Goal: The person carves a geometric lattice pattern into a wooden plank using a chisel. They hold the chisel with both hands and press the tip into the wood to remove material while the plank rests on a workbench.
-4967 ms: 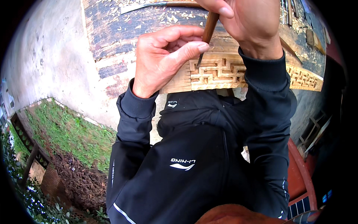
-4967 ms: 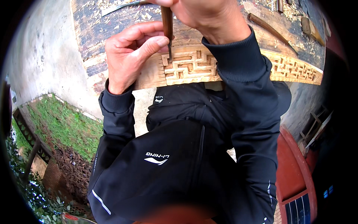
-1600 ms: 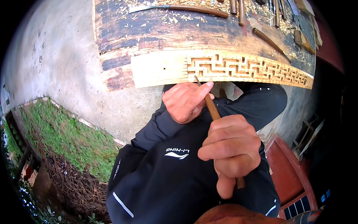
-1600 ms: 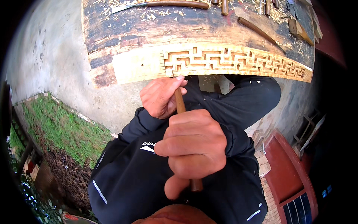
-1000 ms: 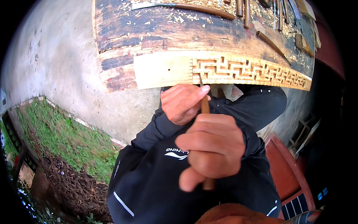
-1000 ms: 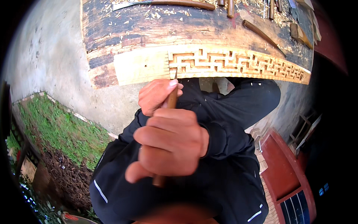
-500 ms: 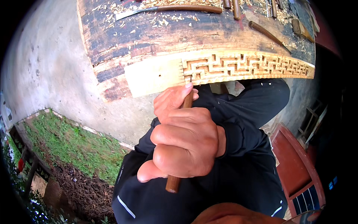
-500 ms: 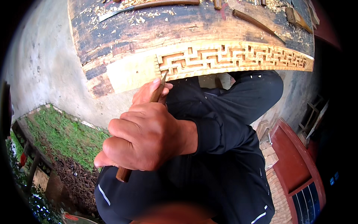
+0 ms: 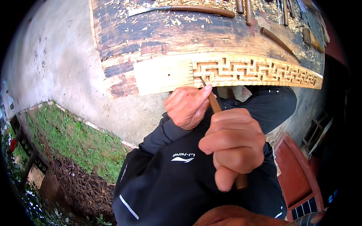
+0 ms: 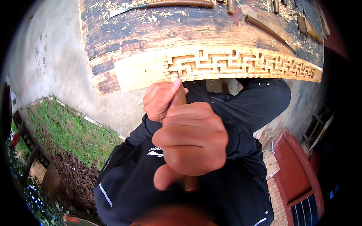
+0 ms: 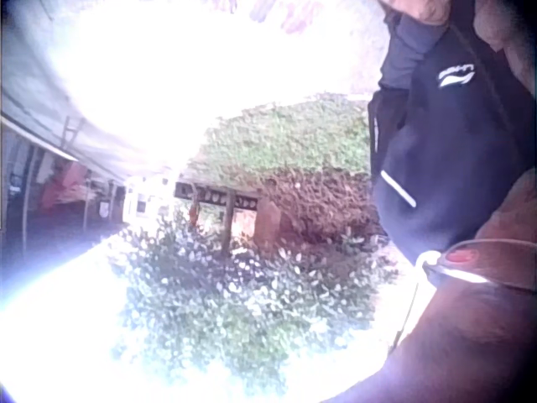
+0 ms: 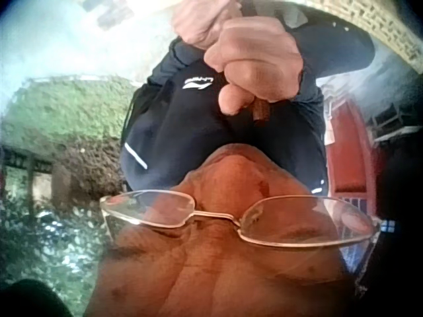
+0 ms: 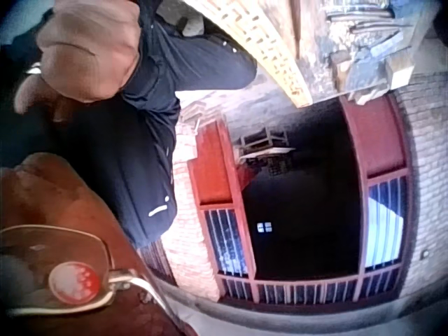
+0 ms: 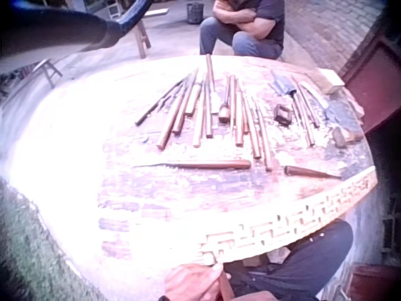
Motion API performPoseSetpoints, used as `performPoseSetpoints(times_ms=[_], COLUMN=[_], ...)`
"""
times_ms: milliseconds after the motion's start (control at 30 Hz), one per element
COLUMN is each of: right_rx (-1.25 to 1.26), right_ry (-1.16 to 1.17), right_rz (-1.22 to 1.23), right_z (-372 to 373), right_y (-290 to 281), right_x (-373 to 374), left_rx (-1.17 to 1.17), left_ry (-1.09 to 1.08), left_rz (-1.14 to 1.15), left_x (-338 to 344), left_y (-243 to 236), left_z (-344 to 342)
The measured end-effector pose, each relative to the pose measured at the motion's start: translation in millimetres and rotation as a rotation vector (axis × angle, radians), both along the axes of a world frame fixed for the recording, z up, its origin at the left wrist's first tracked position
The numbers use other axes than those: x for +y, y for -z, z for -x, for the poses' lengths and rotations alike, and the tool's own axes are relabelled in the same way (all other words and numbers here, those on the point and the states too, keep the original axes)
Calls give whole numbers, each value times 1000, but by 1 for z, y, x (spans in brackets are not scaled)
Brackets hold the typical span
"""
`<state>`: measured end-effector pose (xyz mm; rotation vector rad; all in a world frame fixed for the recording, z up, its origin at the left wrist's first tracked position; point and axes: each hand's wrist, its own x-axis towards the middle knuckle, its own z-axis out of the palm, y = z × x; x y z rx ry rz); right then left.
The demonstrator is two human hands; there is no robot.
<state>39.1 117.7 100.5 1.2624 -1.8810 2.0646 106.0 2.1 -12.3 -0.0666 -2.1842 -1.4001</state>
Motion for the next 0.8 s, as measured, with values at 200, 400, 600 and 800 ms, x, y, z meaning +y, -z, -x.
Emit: performPoseSetpoints(times_ms=[200, 400, 600, 800], right_rx=[-107, -245, -585, -700], right_ry=[-15, -13, 124, 136], right_rz=[157, 282, 392, 501], right_z=[12, 24, 19, 23], right_y=[7, 14, 16, 26], right_x=[16, 34, 46, 57], left_rx=[52, 38, 48, -6], left_ry=[-81, -93, -108, -83], left_rz=[70, 168, 226, 281], left_x=[9, 15, 22, 20], left_y=[4, -4, -2, -6], left_z=[5, 12, 21, 20])
